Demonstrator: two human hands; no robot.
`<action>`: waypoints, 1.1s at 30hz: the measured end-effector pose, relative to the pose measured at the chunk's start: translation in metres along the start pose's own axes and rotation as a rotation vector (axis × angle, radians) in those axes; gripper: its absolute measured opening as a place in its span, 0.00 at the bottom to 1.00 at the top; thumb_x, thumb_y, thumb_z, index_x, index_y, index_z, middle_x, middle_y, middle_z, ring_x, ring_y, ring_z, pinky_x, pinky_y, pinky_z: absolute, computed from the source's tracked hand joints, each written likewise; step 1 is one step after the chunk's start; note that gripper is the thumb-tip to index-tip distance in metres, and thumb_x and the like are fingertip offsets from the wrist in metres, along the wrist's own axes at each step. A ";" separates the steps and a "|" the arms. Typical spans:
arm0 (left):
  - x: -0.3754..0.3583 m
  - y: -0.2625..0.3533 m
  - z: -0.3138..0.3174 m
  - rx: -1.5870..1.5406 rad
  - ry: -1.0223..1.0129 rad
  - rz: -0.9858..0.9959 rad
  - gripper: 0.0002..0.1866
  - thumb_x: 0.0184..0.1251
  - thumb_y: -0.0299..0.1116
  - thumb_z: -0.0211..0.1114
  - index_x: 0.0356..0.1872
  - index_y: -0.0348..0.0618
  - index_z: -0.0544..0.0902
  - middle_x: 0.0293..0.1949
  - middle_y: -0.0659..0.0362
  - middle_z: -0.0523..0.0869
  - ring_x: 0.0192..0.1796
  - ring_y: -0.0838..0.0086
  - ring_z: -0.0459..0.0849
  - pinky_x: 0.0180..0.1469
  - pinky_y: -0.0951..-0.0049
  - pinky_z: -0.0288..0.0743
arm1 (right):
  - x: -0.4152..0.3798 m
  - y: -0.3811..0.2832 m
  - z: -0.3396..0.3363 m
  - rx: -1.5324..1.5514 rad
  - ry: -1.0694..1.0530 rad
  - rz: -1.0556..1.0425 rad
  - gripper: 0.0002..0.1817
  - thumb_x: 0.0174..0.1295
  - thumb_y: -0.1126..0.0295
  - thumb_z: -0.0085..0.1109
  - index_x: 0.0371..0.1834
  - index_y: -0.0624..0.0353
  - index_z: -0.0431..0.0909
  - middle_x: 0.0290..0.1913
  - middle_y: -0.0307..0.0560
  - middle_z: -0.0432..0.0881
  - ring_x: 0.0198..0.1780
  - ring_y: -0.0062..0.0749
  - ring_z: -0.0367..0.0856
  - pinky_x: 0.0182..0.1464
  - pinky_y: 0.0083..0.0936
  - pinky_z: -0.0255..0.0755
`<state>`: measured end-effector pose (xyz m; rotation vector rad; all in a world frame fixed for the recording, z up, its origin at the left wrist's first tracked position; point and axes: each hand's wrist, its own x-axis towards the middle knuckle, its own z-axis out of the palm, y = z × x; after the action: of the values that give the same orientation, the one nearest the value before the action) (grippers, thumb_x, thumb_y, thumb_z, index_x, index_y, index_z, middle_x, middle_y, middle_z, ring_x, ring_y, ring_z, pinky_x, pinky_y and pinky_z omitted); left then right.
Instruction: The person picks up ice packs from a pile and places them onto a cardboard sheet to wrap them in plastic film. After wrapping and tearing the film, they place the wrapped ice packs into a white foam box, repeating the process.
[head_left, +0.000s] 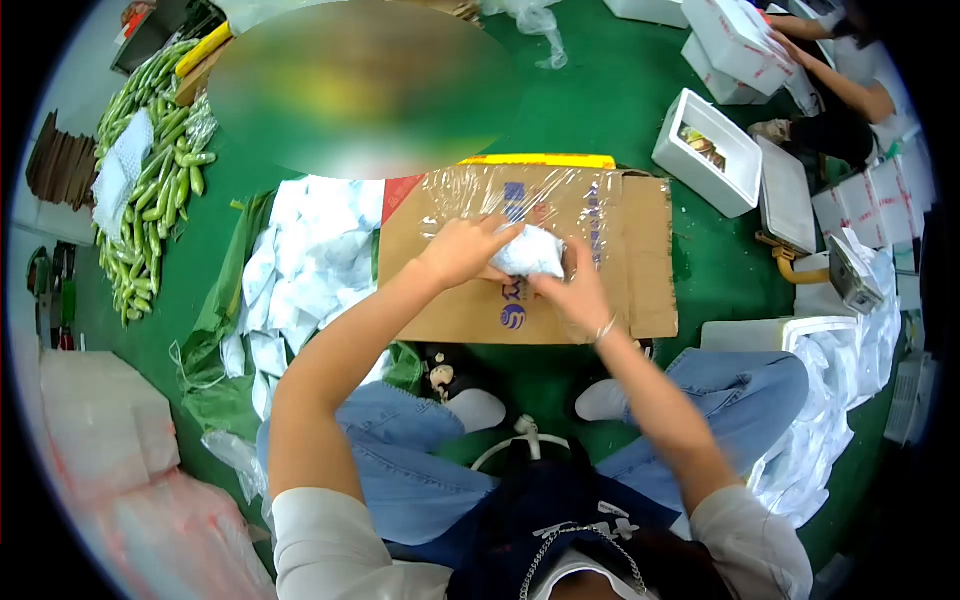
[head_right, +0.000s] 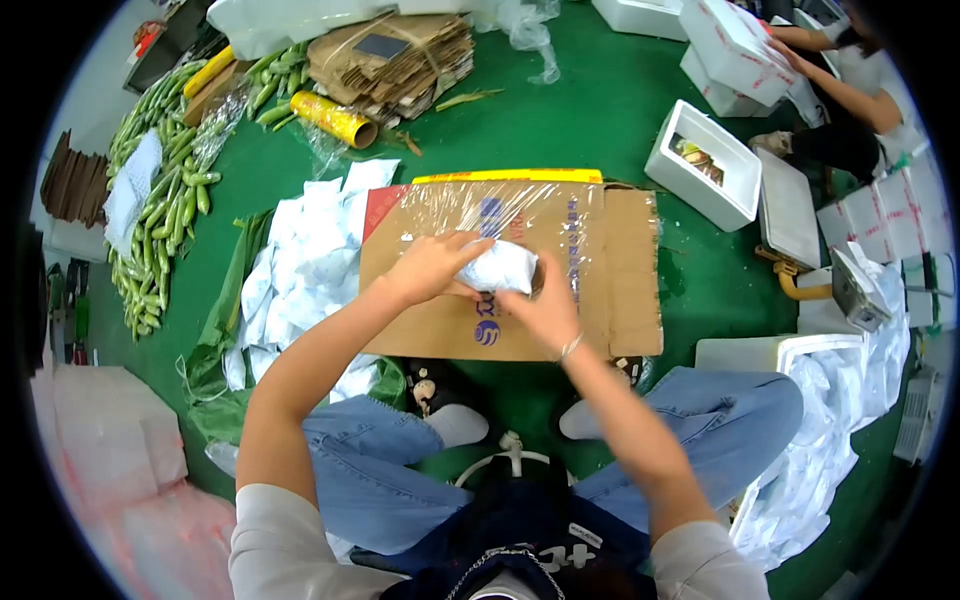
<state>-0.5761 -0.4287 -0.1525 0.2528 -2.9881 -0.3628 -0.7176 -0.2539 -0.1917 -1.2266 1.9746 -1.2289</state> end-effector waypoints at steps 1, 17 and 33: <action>0.004 -0.003 -0.001 0.000 0.011 0.015 0.41 0.44 0.55 0.73 0.61 0.49 0.73 0.53 0.51 0.79 0.48 0.56 0.83 0.46 0.59 0.79 | -0.019 0.002 0.003 -0.119 0.324 -0.064 0.35 0.43 0.61 0.73 0.54 0.69 0.75 0.48 0.58 0.81 0.54 0.45 0.79 0.58 0.39 0.71; -0.025 0.059 -0.042 -0.988 -0.428 0.045 0.29 0.74 0.50 0.51 0.61 0.34 0.74 0.63 0.45 0.75 0.64 0.61 0.73 0.67 0.65 0.64 | -0.056 -0.089 -0.056 -0.313 -0.412 -0.371 0.28 0.54 0.71 0.63 0.59 0.68 0.71 0.53 0.67 0.76 0.57 0.61 0.74 0.60 0.47 0.66; -0.001 0.087 0.030 -0.105 0.006 -0.290 0.34 0.44 0.62 0.68 0.41 0.40 0.83 0.40 0.46 0.85 0.45 0.55 0.84 0.42 0.57 0.75 | 0.068 -0.036 -0.049 0.289 -1.212 0.281 0.34 0.56 0.54 0.61 0.62 0.65 0.68 0.57 0.54 0.76 0.57 0.40 0.77 0.60 0.33 0.70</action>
<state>-0.5921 -0.3386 -0.1599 0.6765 -2.9154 -0.5438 -0.7720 -0.3000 -0.1347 -1.0746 0.9631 -0.3788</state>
